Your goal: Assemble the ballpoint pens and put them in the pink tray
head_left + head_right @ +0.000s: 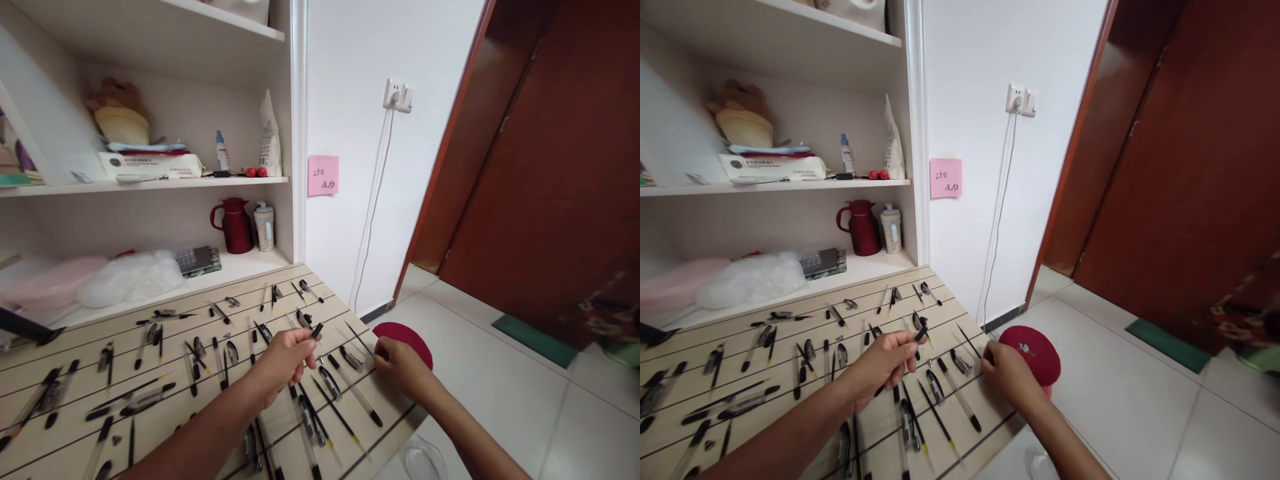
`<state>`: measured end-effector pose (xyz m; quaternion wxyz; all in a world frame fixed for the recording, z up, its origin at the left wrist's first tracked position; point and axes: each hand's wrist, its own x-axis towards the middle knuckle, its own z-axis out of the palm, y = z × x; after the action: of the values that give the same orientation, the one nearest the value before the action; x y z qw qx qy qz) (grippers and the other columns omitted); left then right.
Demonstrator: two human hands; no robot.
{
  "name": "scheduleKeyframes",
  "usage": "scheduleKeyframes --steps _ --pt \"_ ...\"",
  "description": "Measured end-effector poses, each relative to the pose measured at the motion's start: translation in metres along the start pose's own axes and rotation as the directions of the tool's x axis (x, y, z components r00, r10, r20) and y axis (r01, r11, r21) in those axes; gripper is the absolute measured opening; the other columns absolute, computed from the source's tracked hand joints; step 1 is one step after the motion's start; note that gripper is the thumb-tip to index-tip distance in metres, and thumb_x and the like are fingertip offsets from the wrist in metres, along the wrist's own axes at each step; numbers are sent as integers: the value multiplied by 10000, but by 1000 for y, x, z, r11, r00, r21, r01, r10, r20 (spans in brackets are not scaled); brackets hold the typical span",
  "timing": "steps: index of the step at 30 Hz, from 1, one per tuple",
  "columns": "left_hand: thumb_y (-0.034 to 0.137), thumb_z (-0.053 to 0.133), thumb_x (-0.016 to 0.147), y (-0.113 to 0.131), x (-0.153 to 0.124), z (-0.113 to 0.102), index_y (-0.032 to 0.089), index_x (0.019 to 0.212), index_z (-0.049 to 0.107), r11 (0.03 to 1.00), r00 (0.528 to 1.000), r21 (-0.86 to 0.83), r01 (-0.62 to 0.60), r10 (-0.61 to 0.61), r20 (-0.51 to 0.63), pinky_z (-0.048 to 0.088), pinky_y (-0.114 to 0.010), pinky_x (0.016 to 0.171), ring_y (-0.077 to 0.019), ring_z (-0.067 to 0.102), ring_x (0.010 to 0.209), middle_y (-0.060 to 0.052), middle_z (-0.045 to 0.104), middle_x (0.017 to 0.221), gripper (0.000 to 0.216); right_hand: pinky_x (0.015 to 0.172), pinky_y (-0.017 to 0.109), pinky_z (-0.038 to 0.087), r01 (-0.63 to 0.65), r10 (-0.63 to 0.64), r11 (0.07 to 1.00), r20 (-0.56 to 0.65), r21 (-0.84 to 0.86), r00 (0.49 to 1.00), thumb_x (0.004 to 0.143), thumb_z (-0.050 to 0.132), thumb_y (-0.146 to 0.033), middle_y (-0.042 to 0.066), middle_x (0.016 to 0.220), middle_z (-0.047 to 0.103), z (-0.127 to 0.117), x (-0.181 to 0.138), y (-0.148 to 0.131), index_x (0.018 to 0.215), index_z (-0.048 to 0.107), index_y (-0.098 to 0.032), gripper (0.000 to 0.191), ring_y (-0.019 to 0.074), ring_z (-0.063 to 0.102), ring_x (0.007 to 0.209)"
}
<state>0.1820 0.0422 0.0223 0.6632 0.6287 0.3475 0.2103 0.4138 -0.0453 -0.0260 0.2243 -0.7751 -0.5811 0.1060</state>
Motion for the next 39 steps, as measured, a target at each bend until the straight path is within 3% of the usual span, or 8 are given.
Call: scheduleKeyframes --steps 4,12,16,18,20,22,25,39 --pt "398 526 736 -4 -4 7 146 1081 530 999 999 -29 14 -13 35 198 -161 348 -27 351 358 20 565 618 427 502 231 325 116 -109 987 -69 115 992 766 397 -222 -1 630 584 -7 -9 -4 700 488 -197 115 138 519 563" --pt "363 551 733 6 -14 9 139 1037 572 998 1000 -57 -14 15 23 302 -174 450 -51 459 456 10 573 612 378 596 289 399 270 -250 962 -272 37 929 849 334 -298 62 852 604 -20 -26 -26 926 544 -218 238 181 570 695" --pt "328 549 742 12 -21 9 139 1023 585 997 999 -72 -14 17 47 327 -185 490 -58 480 493 4 574 641 339 573 283 407 276 -190 913 -286 300 939 818 414 -333 38 763 603 -27 -29 -42 851 556 -207 192 170 554 653" --pt "318 554 743 12 -25 10 134 1012 595 996 997 -82 -22 27 69 343 -191 518 -63 488 519 -4 577 652 329 547 268 409 247 -115 784 -258 569 959 793 471 -344 26 713 602 -31 -29 -55 809 534 -192 165 149 540 606" --pt "323 563 739 12 -28 11 127 1003 602 995 995 -95 -31 40 89 354 -198 539 -70 493 535 -11 582 656 331 536 258 413 223 -41 571 -243 790 969 770 518 -351 35 734 621 -35 -29 -68 818 509 -179 179 134 539 589" --pt "331 574 731 11 -30 11 124 995 605 994 994 -107 -33 44 100 358 -202 546 -72 493 533 -11 582 650 337 530 254 415 228 22 390 -256 892 966 746 558 -351 53 762 636 -39 -27 -81 828 494 -171 208 128 543 585" --pt "345 581 726 10 -34 11 128 996 601 992 994 -124 -30 43 104 359 -204 545 -76 503 529 -10 584 645 347 519 246 413 234 67 272 -261 933 963 720 595 -345 65 781 645 -41 -25 -95 814 493 -164 228 122 551 580" --pt "340 530 766 11 -54 11 122 969 598 986 985 -167 -10 39 171 370 -215 551 -84 526 530 -29 595 653 306 507 223 367 211 -19 240 -213 948 977 731 594 -265 37 766 649 -37 -36 -118 778 503 -162 146 90 523 559"
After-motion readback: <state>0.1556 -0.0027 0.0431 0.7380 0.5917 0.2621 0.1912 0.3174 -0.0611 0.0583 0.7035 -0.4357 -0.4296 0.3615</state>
